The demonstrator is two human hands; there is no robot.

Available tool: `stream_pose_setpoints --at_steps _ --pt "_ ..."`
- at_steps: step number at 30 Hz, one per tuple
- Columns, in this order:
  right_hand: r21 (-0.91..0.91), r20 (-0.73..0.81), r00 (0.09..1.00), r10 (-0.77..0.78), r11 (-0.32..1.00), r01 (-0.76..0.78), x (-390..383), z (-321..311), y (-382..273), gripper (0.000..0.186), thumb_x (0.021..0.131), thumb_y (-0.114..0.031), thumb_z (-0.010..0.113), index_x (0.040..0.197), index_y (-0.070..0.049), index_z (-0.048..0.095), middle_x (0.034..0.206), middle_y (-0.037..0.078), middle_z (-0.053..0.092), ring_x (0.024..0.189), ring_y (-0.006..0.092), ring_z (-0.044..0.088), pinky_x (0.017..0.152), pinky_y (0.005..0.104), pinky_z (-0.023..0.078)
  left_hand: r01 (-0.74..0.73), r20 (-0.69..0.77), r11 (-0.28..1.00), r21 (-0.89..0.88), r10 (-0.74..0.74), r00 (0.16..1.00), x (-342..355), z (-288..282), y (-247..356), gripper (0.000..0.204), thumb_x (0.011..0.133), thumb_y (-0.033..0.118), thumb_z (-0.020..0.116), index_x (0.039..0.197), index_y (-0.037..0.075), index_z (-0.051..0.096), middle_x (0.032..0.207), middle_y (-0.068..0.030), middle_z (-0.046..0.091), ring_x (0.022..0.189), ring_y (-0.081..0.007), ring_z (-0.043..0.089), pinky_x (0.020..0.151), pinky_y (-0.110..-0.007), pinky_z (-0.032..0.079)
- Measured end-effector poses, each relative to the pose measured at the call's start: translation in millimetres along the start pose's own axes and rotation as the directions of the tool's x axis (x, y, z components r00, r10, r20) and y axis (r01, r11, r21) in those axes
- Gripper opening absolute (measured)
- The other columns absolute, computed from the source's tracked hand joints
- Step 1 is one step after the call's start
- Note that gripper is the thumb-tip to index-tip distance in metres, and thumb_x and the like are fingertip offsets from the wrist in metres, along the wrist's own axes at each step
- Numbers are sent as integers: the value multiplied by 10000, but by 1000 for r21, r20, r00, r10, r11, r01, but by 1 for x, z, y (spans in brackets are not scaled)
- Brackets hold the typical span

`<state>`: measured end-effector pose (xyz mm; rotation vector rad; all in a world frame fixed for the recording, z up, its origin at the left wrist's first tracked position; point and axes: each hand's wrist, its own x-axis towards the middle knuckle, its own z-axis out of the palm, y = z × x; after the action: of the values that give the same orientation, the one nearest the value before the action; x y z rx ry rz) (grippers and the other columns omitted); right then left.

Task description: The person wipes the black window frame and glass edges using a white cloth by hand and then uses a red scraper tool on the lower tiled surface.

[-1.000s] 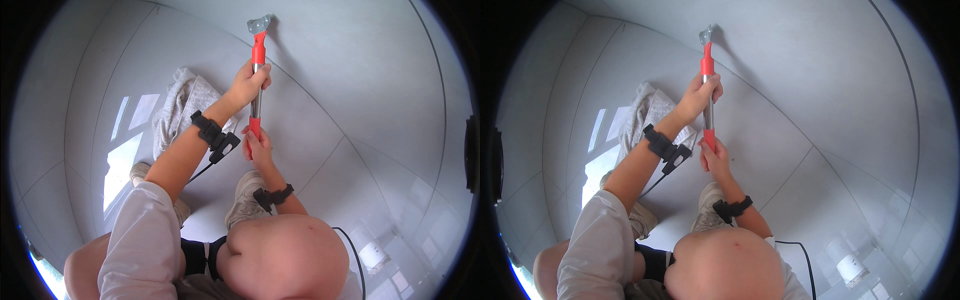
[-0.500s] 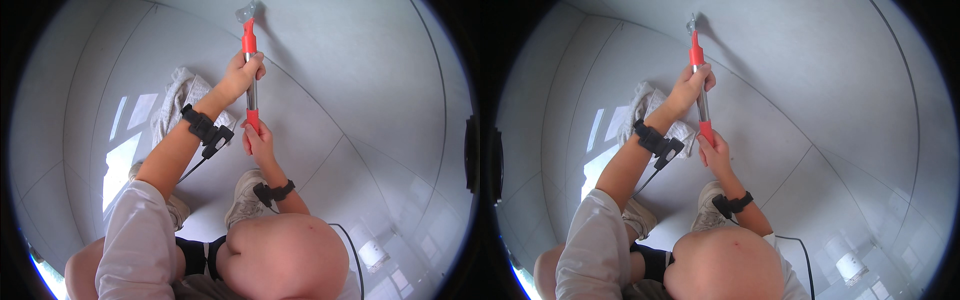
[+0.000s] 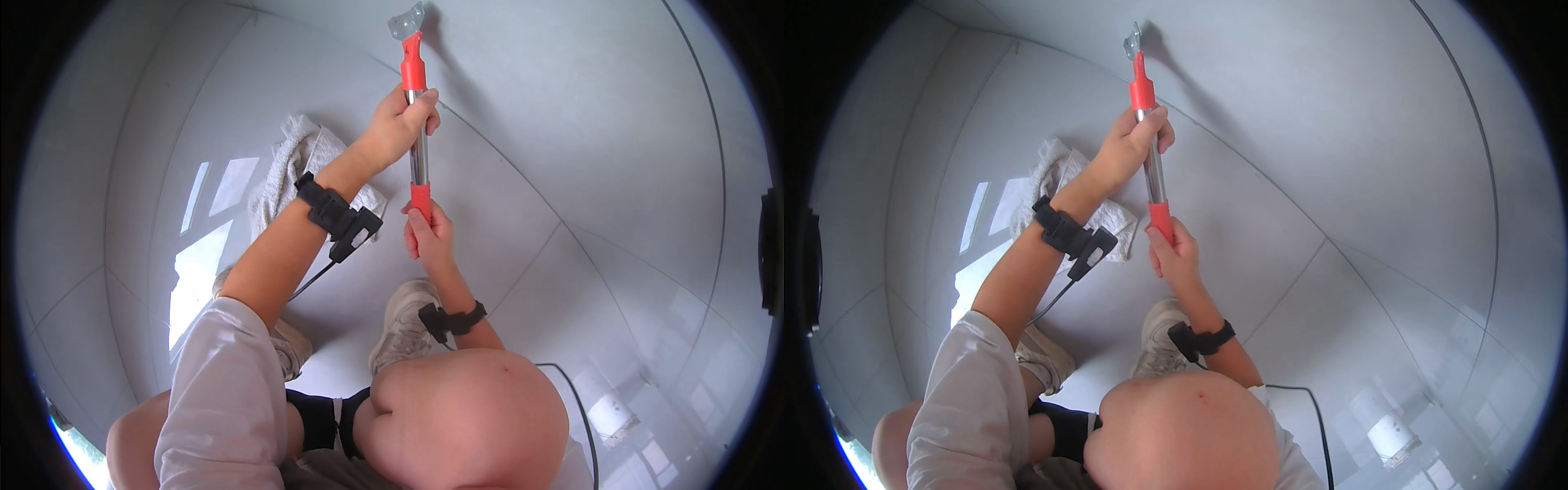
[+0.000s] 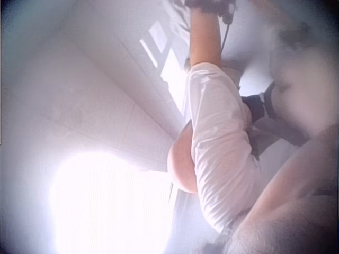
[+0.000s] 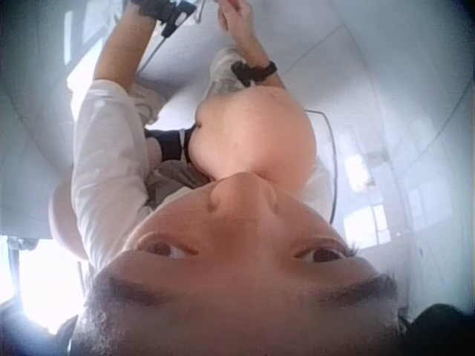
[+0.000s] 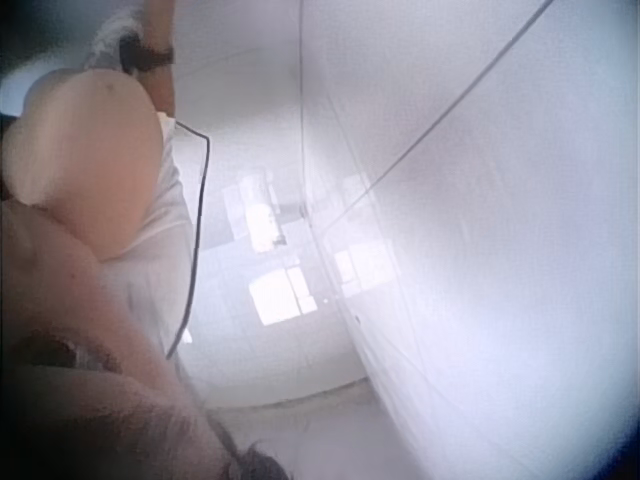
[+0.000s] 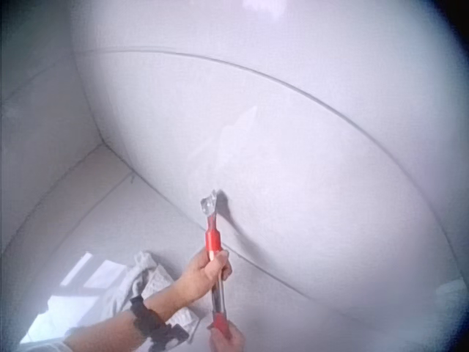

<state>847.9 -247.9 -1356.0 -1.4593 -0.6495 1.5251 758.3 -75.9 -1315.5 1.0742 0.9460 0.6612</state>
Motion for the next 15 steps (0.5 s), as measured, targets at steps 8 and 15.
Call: stream_pose_setpoints --at_steps 8,15 --pt "1 -96 995 19 1000 -19 -17 -8 -5 128 908 -162 552 864 -44 536 518 -15 456 370 49 379 345 209 280 -41 64 999 -25 42 997 -5 14 -4 355 934 370 426 744 75 483 666 5 498 608 -88 445 570 -248 386" --pt "-42 -85 996 37 998 -40 -12 -17 -2 158 929 -192 523 907 -35 535 513 -16 453 362 53 363 343 210 278 7 48 1000 -3 -7 999 -1 13 -12 347 926 394 463 922 47 461 704 -18 562 655 -97 505 599 -263 423"
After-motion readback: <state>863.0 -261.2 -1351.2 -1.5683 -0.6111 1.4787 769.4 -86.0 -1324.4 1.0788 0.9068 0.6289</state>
